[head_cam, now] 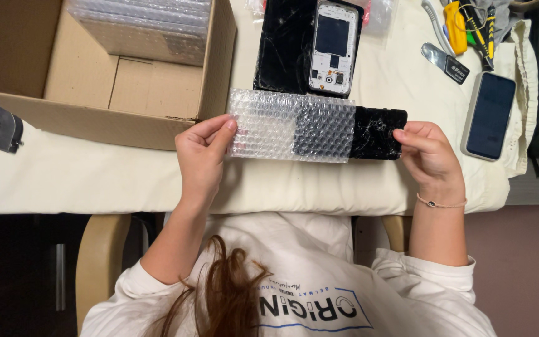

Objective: The person repeatedly picks up smartphones from a stack, wraps each one in bubble wrap, and places them into a cardboard box. The process is repeated for multiple devices, including some with cracked screens and exposed internal components.

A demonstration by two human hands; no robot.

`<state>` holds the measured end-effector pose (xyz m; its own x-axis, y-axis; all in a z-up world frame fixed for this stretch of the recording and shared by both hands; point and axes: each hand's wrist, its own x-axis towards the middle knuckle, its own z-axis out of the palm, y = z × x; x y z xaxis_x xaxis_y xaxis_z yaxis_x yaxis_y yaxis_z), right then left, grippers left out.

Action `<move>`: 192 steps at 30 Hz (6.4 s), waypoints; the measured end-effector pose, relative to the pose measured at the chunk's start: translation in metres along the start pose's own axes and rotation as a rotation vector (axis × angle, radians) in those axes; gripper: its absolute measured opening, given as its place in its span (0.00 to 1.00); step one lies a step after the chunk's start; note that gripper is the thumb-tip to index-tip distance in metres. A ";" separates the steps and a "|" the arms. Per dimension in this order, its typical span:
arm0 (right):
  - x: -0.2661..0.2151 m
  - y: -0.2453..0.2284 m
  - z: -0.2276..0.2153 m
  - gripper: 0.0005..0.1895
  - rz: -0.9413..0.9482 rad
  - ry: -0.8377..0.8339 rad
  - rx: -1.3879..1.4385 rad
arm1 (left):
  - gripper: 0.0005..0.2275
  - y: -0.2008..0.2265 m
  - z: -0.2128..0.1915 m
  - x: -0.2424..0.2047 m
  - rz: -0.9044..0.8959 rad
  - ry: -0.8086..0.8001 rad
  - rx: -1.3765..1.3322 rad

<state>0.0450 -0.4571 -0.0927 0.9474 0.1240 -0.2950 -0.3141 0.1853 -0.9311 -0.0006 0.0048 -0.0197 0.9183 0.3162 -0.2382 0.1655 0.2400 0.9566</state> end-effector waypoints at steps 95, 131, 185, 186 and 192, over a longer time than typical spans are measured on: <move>-0.020 -0.036 0.155 0.21 0.201 0.090 -1.143 | 0.11 0.056 -0.011 0.001 0.172 -0.057 -0.088; 0.216 -0.142 0.161 0.03 -0.028 0.327 -0.423 | 0.25 0.083 0.145 0.260 0.164 -0.145 0.846; -0.109 -0.102 0.214 0.07 -1.180 -0.142 -1.057 | 0.24 0.004 0.019 -0.048 1.010 -0.450 0.730; -0.112 -0.106 0.219 0.08 -1.210 -0.163 -1.104 | 0.23 0.006 0.024 -0.050 1.030 -0.447 0.683; -0.118 -0.129 0.238 0.17 -1.279 -0.248 -1.191 | 0.18 0.014 0.051 -0.057 1.229 -0.479 0.580</move>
<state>-0.0407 -0.2635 0.1133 0.4756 0.6356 0.6081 0.8668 -0.4562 -0.2011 -0.0321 -0.0562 0.0159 0.5949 -0.3162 0.7390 -0.7916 -0.3899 0.4704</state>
